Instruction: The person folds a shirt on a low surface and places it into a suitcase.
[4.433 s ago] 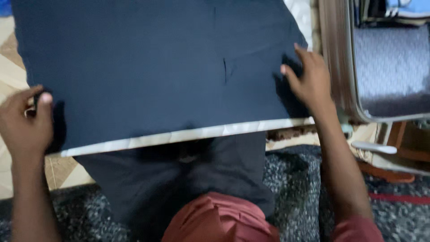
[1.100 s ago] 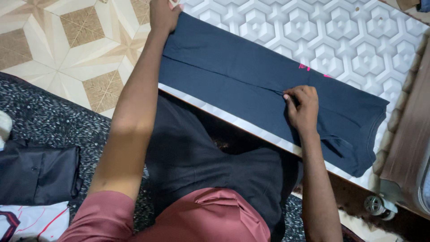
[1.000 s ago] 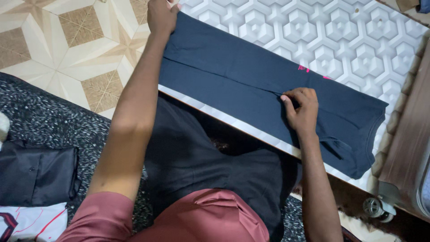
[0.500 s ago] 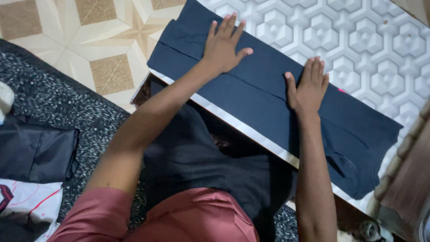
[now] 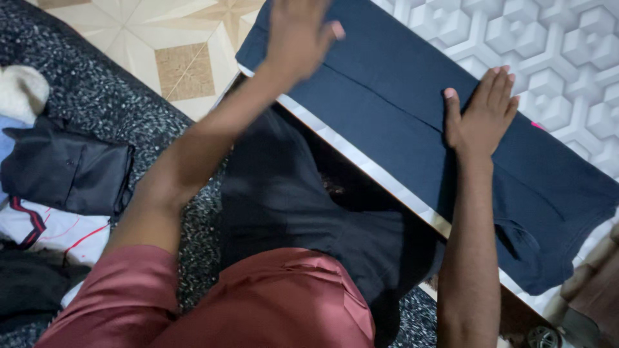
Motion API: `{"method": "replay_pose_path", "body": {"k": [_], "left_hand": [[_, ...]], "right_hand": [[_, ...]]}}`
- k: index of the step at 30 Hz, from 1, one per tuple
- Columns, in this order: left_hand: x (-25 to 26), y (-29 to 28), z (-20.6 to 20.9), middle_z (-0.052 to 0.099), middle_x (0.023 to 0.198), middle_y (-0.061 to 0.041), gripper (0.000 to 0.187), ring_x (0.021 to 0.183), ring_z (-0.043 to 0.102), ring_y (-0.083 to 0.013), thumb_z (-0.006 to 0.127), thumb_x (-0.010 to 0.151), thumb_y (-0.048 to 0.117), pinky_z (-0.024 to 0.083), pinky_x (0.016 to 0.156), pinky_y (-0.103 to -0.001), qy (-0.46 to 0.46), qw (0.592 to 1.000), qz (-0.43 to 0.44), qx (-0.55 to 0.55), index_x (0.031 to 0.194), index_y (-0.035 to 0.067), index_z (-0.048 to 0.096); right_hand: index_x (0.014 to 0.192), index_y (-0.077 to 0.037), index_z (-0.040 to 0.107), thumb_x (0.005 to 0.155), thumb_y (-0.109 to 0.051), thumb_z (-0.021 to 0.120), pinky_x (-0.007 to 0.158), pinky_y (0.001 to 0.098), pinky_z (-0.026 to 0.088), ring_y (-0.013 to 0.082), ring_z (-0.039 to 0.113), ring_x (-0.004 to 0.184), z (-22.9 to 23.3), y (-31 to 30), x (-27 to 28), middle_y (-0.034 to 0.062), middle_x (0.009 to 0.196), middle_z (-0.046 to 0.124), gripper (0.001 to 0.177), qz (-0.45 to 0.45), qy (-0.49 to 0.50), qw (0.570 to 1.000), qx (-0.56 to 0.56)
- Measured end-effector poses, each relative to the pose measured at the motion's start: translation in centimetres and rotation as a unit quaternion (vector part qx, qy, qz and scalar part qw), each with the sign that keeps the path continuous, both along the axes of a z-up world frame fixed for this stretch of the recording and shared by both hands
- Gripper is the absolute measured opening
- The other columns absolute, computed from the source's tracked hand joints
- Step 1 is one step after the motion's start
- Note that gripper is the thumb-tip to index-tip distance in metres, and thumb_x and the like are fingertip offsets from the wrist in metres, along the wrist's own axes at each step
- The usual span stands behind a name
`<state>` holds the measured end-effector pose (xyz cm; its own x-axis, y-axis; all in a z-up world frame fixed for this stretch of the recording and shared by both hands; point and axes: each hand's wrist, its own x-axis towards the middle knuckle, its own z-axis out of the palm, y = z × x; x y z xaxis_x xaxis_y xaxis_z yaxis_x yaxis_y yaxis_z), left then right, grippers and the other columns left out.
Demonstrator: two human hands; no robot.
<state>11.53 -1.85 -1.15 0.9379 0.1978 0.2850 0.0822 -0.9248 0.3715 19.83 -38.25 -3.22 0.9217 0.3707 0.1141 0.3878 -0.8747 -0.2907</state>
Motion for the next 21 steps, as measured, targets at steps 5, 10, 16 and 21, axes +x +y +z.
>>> {"method": "replay_pose_path", "body": {"k": [5,10,16,21], "left_hand": [[-4.8,-3.1,-1.0,0.02,0.169,-0.02,0.083,0.156,0.019,-0.0373,0.053,0.102,0.067,0.014,0.124,-0.061,0.079,0.99,-0.098,0.067,0.165,0.017,0.03],[-6.0,-0.7,-0.8,0.022,0.169,-0.018,0.085,0.157,0.018,-0.036,0.046,0.102,0.069,0.012,0.123,-0.063,0.132,0.99,-0.005,0.056,0.164,0.014,0.029],[-2.7,-0.9,1.1,0.033,0.163,-0.024,0.092,0.155,0.022,-0.0364,0.051,0.101,0.072,0.01,0.124,-0.061,0.158,0.978,0.1,0.095,0.156,-0.001,0.039],[3.6,-5.8,-1.2,0.048,0.153,-0.015,0.075,0.144,0.039,-0.0336,0.06,0.099,0.062,0.026,0.117,-0.056,-0.017,0.996,-0.053,0.064,0.148,0.007,0.049]], "right_hand": [[0.163,0.01,0.025,0.109,-0.063,0.044,0.125,0.0618,0.009,0.0424,0.013,0.159,0.5,0.2,-0.2,0.0298,0.171,0.021,0.092,0.001,0.018,1.0,-0.012],[0.163,0.009,0.023,0.107,-0.064,0.045,0.126,0.0608,0.009,0.0409,0.012,0.16,0.9,0.4,-0.3,0.028,0.172,0.019,0.095,-0.007,0.032,0.999,-0.022],[0.163,0.009,0.023,0.106,-0.064,0.045,0.125,0.0606,0.01,0.0408,0.012,0.159,0.7,0.4,-0.2,0.0277,0.171,0.019,0.095,-0.011,0.029,0.999,-0.028],[0.163,0.008,0.024,0.106,-0.065,0.045,0.126,0.0598,0.011,0.0404,0.014,0.16,0.4,0.3,-0.1,0.0272,0.171,0.02,0.096,-0.009,0.018,0.999,-0.026]]}}
